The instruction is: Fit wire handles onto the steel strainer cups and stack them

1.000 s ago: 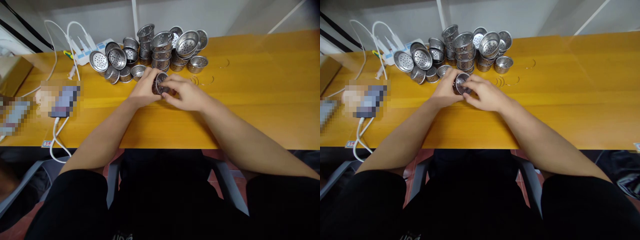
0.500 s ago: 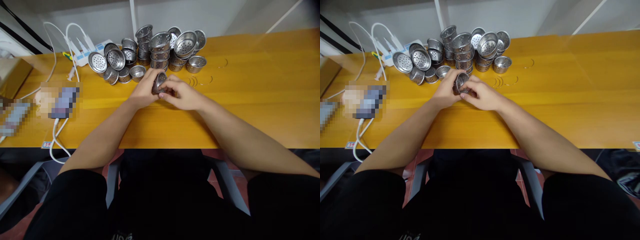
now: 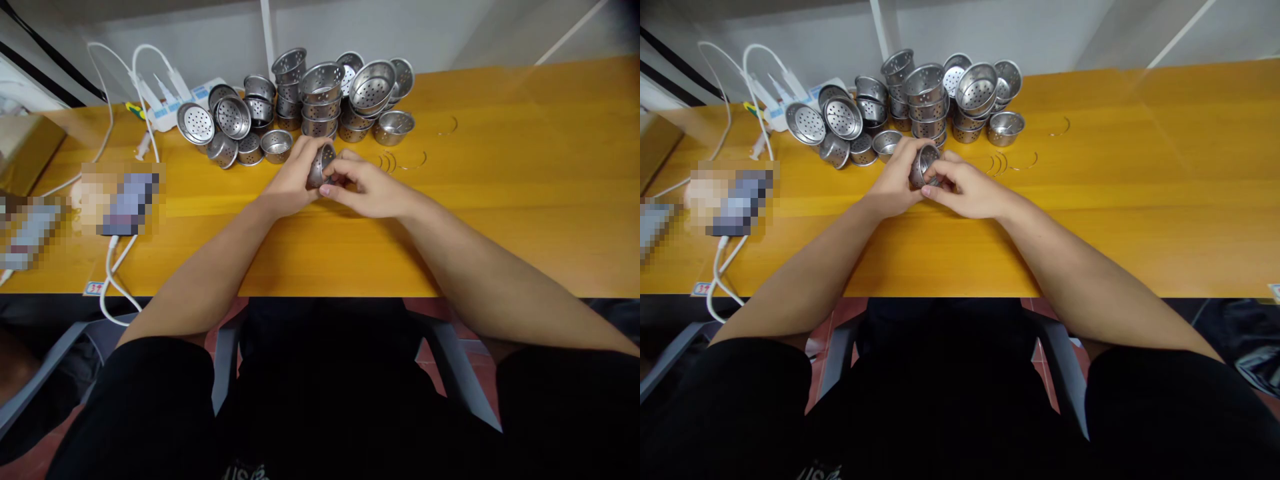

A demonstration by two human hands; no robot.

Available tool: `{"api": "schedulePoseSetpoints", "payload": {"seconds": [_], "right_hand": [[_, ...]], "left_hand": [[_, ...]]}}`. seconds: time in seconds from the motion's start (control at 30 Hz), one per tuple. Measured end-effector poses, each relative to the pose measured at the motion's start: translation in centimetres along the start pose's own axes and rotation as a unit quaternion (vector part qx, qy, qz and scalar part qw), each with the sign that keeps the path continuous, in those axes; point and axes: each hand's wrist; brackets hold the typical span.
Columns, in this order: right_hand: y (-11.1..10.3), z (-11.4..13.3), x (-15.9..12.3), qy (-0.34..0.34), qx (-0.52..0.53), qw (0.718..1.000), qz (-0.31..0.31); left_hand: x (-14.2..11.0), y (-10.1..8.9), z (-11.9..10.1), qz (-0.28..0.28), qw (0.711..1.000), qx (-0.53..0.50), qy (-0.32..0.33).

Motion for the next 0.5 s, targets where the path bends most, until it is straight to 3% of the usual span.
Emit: {"api": "schedulePoseSetpoints", "payload": {"seconds": [0.17, 0.33, 0.5], "right_hand": [[-0.1, -0.4, 0.1, 0.032, 0.035, 0.999, -0.019], [-0.7, -0.9, 0.2, 0.062, -0.001, 0.994, -0.095], [-1.2, -0.3, 0.1, 0.112, 0.03, 0.992, -0.043]], "left_hand": [[0.1, 0.3, 0.6, 0.008, 1.0, 0.004, -0.007], [0.3, 0.9, 1.3, 0.022, 1.0, -0.005, -0.007], [0.4, 0.7, 0.3, 0.032, 0.999, 0.007, -0.031]]}}
Point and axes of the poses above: each hand's wrist, its own x-axis towards the middle knuckle, its own y-axis out of the palm, z = x × y, and after that the axes turned 2 degrees about y, right-handed
